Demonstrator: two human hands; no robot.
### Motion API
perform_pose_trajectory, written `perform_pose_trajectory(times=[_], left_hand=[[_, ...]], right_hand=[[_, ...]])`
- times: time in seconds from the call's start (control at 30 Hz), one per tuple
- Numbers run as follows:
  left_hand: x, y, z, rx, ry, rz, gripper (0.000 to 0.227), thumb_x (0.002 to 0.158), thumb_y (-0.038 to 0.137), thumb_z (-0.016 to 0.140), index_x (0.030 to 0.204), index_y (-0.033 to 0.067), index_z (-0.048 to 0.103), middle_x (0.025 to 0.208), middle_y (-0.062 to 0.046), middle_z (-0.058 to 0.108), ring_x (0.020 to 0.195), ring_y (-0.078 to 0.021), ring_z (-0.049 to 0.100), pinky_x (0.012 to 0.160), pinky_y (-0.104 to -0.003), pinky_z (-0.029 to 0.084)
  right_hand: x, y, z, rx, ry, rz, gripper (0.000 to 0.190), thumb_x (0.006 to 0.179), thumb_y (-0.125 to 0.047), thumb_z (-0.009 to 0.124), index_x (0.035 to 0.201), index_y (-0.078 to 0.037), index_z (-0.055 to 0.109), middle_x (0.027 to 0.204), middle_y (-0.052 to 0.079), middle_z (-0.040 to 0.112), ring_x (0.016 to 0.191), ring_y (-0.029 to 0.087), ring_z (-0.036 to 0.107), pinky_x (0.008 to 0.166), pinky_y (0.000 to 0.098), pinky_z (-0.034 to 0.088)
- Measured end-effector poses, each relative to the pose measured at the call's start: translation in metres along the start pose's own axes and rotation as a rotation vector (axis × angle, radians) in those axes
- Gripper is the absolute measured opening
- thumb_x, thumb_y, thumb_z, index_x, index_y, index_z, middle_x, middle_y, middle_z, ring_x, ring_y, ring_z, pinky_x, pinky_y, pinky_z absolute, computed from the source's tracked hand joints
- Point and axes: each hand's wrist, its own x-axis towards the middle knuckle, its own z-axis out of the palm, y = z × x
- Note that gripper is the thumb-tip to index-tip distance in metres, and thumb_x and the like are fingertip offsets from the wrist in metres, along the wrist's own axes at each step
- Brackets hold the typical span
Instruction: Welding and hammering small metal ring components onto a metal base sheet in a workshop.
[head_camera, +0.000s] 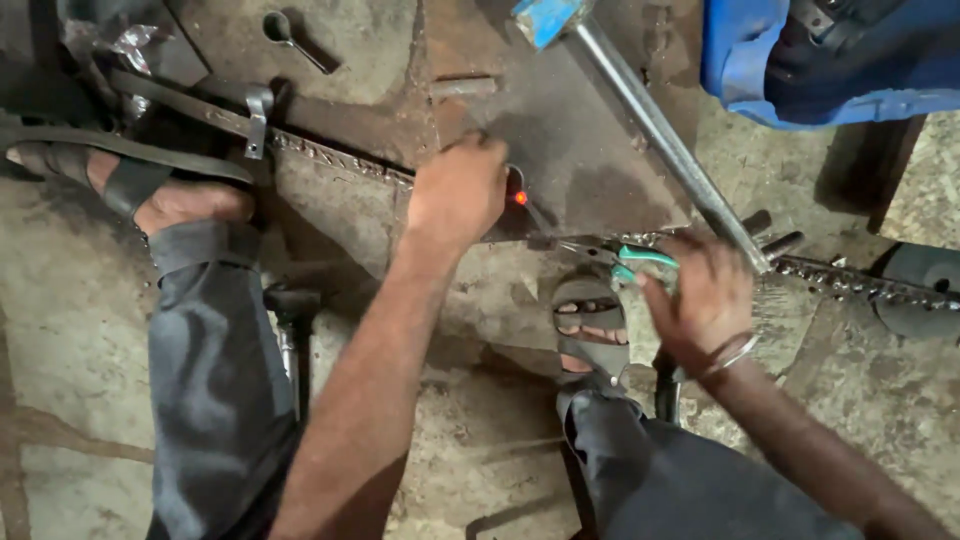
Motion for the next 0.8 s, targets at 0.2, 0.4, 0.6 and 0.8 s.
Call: perform_pose_trajectory(times=[0.2,0.4,0.6,0.8], left_hand=[[-0.054,0.004,0.023,-0.175,0.514,-0.232,0.022,0.096,0.016,0.068,0.114,0.0041,0.063,0.109,-0.021,0.065,0.095,-0.0428,0.065,0.078,-0.052,0.054],[-0.065,-0.003,0.044,-0.234,0.582,-0.235,0.025,0.096,0.015,0.069,0.117,0.0051,0.06,0.109,-0.019,0.066,0.103,-0.0416,0.064,0.088,-0.051,0.053],[-0.059,-0.012,0.028,-0.341,0.477,-0.144,0.042,0.095,0.019,0.072,0.132,0.0043,0.061,0.119,-0.02,0.067,0.106,-0.0428,0.062,0.09,-0.05,0.051],[-0.058,-0.002,0.045,-0.234,0.419,-0.168,0.036,0.094,0.03,0.073,0.125,0.0109,0.067,0.122,-0.013,0.069,0.108,-0.0361,0.065,0.09,-0.048,0.052]], right_hand=[[0.057,0.012,-0.012,-0.054,0.169,-0.08,0.048,0.1,-0.03,0.076,0.135,-0.004,0.057,0.134,0.021,0.06,0.121,0.038,0.057,0.104,0.0508,0.045],[0.109,0.007,0.007,-0.083,0.129,0.001,0.055,0.094,-0.029,0.078,0.134,0.0,0.053,0.125,0.025,0.06,0.105,0.044,0.063,0.084,0.0547,0.051],[0.122,0.019,0.012,0.003,-0.035,0.209,0.042,0.097,-0.031,0.076,0.121,-0.002,0.058,0.091,0.023,0.066,0.076,0.045,0.064,0.066,0.0535,0.05],[0.011,0.017,0.001,0.417,-0.127,0.255,0.032,0.096,-0.037,0.07,0.097,-0.006,0.061,0.072,0.009,0.059,0.064,0.024,0.059,0.058,0.0405,0.048]])
